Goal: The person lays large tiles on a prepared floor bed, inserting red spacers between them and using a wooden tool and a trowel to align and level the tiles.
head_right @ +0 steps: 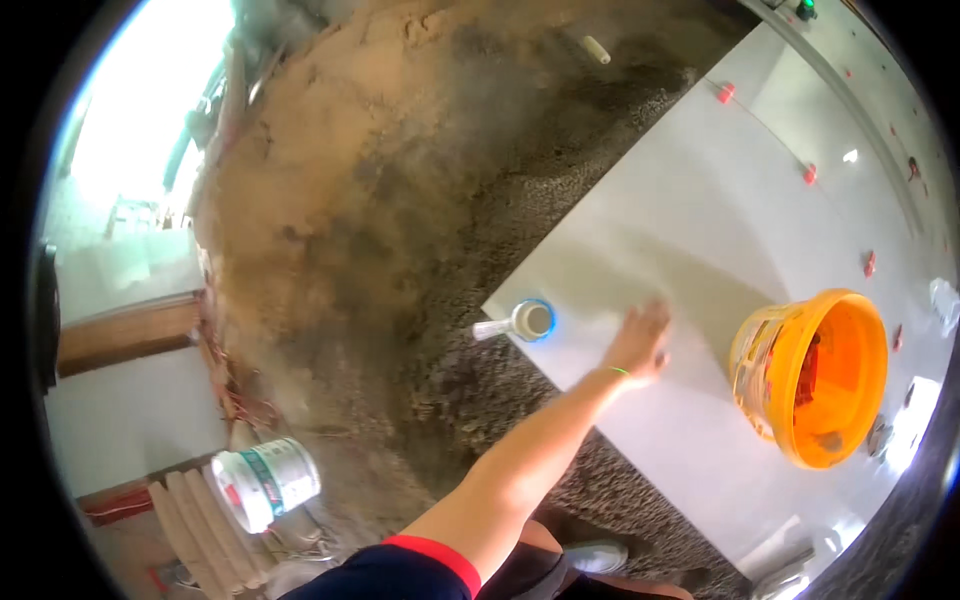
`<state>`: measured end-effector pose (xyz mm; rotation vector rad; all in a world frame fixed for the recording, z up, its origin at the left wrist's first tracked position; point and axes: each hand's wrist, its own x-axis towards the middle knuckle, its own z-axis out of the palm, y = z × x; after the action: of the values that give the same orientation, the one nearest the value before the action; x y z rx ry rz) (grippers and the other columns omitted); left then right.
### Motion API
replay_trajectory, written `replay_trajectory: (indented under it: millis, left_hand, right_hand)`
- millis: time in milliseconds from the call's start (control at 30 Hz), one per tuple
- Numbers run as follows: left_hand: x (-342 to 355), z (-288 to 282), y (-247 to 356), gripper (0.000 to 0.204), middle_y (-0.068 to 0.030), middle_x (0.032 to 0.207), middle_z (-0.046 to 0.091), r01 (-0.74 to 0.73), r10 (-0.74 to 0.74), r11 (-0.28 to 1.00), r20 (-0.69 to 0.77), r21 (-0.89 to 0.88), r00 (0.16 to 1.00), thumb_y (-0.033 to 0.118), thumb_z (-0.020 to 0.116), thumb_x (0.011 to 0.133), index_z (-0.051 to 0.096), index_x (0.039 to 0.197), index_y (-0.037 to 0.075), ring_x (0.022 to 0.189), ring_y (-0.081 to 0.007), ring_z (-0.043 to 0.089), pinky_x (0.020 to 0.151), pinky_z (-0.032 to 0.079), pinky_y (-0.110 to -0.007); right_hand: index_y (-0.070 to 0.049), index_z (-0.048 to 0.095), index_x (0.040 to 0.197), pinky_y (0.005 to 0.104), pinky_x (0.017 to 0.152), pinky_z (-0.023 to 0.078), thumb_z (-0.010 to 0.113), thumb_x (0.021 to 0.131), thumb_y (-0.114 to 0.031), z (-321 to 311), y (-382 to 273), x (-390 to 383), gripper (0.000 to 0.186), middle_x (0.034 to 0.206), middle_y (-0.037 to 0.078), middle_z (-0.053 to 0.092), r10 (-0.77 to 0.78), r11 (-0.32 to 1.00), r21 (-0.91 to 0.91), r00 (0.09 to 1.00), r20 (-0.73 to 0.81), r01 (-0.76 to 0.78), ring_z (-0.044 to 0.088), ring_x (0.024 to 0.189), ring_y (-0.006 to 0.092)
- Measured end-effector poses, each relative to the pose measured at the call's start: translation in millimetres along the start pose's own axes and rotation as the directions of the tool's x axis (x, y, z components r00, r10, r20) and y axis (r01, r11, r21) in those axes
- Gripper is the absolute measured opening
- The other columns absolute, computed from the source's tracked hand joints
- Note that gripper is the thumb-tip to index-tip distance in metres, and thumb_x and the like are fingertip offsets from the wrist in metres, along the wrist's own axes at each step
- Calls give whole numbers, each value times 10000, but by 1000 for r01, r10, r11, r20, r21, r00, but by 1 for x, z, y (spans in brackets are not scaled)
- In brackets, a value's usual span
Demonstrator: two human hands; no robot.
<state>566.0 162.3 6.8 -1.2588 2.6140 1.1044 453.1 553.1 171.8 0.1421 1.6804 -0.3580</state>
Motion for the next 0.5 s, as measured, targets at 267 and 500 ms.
replay_trajectory:
  millis: [267, 500]
  left_hand:
    - [-229, -59, 36, 154, -152, 876, 694, 207, -56, 942, 485, -263, 873, 58, 629, 769, 701, 901, 95, 839, -343, 678, 725, 524, -468]
    - [-438, -254, -132, 305, -195, 917, 706, 802, -800, 597, 62, -23, 597, 358, 614, 846, 751, 971, 117, 921, -402, 674, 809, 530, -480]
  right_hand:
    - [-79, 660, 1128, 335, 632, 515, 500, 1002, -408, 132, 9, -56, 386, 927, 96, 674, 13, 997, 74, 977, 215, -30, 599, 754, 166]
    - [-78, 658, 1140, 342, 632, 521, 518, 996, -404, 185, -52, -130, 383, 934, 95, 675, -10, 995, 100, 977, 213, -12, 604, 754, 167]
